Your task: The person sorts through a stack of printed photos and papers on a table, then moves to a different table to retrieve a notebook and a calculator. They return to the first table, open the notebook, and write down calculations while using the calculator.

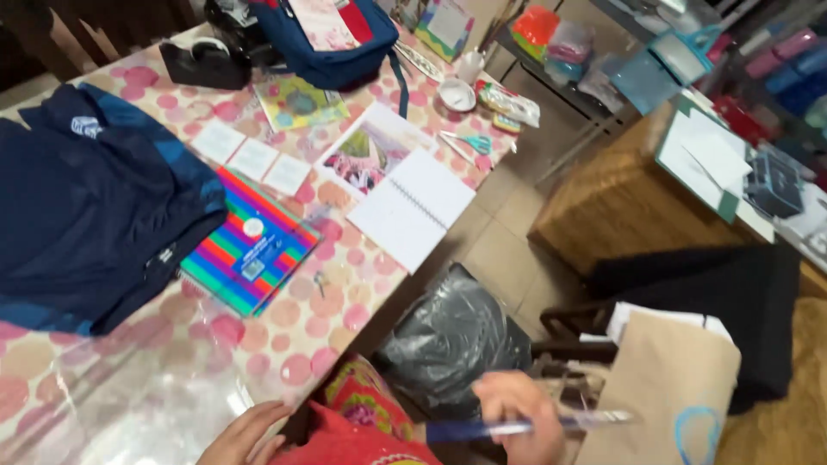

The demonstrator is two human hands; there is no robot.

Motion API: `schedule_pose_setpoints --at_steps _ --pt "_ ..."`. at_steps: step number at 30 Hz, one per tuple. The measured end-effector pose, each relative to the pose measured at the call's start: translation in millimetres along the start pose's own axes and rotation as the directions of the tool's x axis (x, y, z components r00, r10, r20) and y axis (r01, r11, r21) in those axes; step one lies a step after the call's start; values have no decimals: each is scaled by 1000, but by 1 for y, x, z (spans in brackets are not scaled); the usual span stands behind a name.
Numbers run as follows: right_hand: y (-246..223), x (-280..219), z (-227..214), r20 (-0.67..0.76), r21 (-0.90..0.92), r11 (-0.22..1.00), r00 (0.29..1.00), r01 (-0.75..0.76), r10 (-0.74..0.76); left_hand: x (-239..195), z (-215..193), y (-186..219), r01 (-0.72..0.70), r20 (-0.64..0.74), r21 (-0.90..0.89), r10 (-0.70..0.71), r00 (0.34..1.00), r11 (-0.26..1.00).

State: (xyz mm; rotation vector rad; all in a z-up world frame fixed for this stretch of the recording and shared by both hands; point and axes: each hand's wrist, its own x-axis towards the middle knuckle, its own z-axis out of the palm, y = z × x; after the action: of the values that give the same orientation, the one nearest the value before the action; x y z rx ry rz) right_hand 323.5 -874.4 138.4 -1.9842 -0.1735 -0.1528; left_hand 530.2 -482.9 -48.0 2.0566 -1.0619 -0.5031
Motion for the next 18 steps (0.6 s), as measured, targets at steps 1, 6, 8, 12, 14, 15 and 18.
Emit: schedule_pose_setpoints --at_steps 1,6,8,12,14,15,18 --pt "-49 22 -2 -629 176 962 728 -209 273 4 1 -3 52 -144 -33 -56 988 998" --pt "40 116 -61 -638 303 911 650 -281 413 32 63 -122 311 -18 -53 -312 950 949" --pt "81 155 -93 -616 271 866 615 -420 491 86 92 -111 417 139 -140 -399 906 898" --pt "178 231 -159 -488 20 957 833 -288 261 252 110 -1 0 -372 140 53 927 990" --pt "234 258 -192 -423 -36 974 886 -223 187 322 150 -11 -41 -203 188 80 976 981" --pt "268 266 -209 -363 -60 961 903 -269 230 346 178 -19 -59 -287 348 166 944 935" --pt "402 302 -276 -296 -265 943 948 -201 119 407 202 -50 -29 -394 514 266 880 857"
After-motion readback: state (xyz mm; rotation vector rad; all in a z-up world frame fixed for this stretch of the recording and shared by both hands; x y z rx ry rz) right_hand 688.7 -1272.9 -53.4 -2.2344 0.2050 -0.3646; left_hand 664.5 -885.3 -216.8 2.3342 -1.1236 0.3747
